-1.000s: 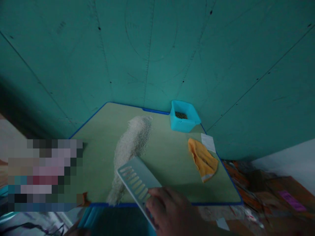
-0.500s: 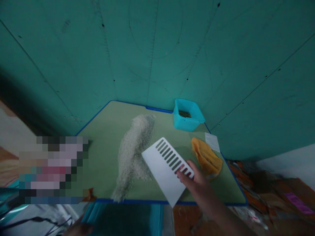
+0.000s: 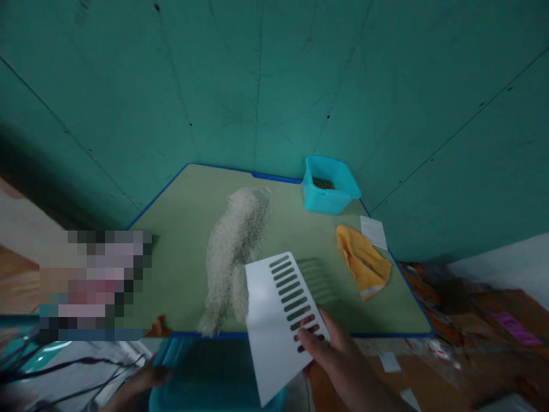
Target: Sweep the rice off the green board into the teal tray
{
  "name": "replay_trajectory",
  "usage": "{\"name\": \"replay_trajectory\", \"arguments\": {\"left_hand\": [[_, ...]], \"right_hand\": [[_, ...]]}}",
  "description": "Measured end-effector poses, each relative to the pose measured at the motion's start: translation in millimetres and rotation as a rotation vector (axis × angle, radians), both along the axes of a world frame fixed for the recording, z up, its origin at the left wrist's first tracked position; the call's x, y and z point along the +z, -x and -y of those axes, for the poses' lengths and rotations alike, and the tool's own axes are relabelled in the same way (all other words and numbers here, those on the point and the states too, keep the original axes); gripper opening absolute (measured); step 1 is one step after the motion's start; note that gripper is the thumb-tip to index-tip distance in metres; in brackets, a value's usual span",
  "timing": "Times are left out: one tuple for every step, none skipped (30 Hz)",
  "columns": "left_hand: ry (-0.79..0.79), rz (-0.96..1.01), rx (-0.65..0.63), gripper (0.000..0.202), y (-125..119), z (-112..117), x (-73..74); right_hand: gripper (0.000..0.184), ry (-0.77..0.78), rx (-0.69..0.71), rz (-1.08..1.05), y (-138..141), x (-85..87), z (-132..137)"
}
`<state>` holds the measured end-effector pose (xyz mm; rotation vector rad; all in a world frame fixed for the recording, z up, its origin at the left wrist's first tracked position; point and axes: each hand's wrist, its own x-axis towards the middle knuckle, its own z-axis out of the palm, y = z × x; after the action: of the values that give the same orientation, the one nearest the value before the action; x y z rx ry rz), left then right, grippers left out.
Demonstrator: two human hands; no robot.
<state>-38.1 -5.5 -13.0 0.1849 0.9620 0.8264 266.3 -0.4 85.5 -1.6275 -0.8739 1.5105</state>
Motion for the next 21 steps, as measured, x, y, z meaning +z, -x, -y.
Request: {"name": "replay_trajectory", "arguments": {"left_hand": [[0.004,-0.012,-0.025,0.049,-3.5,0.4,8.4],[0.008,-0.03,-0.039,0.054,-6.4,0.3,15.3],[0.018,-0.062,-0.042,0.058,-8.7,-0.3,20.3],[0.027,-0.086,-0.043,0.063,-10.2,-0.8,23.3],[0.037,-0.103,-0.04,0.066,-10.7,-1.1,24.4],[0.044,-0.113,-0.035,0.068,-10.5,-0.9,24.2],[0.047,-0.118,-0.028,0.07,-9.8,-0.4,23.2],[0.051,-0.119,-0.028,0.069,-8.7,0.3,22.0],[0.05,-0.122,-0.029,0.068,-7.7,1.1,21.0],[0.051,-0.125,-0.029,0.065,-6.9,1.8,20.6],[0.055,-0.128,-0.027,0.062,-6.6,2.1,20.7],[0.061,-0.133,-0.019,0.059,-6.8,2.2,21.3],[0.068,-0.133,-0.007,0.058,-7.4,2.1,22.3],[0.074,-0.129,0.002,0.058,-8.3,1.8,23.4],[0.074,-0.126,0.01,0.058,-9.1,1.4,24.2],[0.072,-0.125,0.008,0.057,-9.6,1.0,24.6],[0.067,-0.127,0.001,0.055,-9.9,0.9,24.5],[0.061,-0.131,-0.011,0.051,-9.7,0.9,23.7],[0.053,-0.136,-0.018,0.045,-9.0,1.2,22.4],[0.046,-0.141,-0.018,0.04,-8.1,1.7,20.6],[0.043,-0.142,-0.013,0.037,-7.1,2.3,18.7]], "right_hand": [[0.043,0.023,-0.007,0.003,1.4,1.0,3.5],[0.042,0.044,-0.017,0.01,2.7,1.9,6.8],[0.041,0.062,-0.025,0.018,3.8,2.7,9.7],[0.04,0.076,-0.03,0.024,4.7,3.2,12.3],[0.039,0.089,-0.035,0.025,5.4,3.3,14.7],[0.039,0.102,-0.037,0.021,5.9,3.0,16.9],[0.039,0.114,-0.034,0.01,6.2,2.1,19.2],[0.039,0.12,-0.032,-0.004,6.4,0.8,21.5],[0.039,0.121,-0.037,-0.015,6.5,-0.8,23.9],[0.038,0.117,-0.047,-0.02,6.5,-2.5,26.3],[0.038,0.112,-0.061,-0.021,6.5,-4.0,28.6],[0.037,0.109,-0.077,-0.02,6.5,-5.1,30.7],[0.037,0.108,-0.094,-0.018,6.4,-5.5,32.5],[0.037,0.109,-0.107,-0.017,6.2,-5.1,33.9],[0.037,0.113,-0.112,-0.018,6.0,-3.9,34.8],[0.037,0.115,-0.111,-0.015,5.9,-2.2,35.3],[0.037,0.116,-0.106,-0.003,5.7,0.0,35.4],[0.036,0.114,-0.099,0.014,5.5,2.3,35.3],[0.035,0.113,-0.093,0.035,5.5,4.6,35.0],[0.035,0.111,-0.089,0.056,5.6,6.8,34.9],[0.034,0.107,-0.086,0.076,5.8,8.8,34.8]]}}
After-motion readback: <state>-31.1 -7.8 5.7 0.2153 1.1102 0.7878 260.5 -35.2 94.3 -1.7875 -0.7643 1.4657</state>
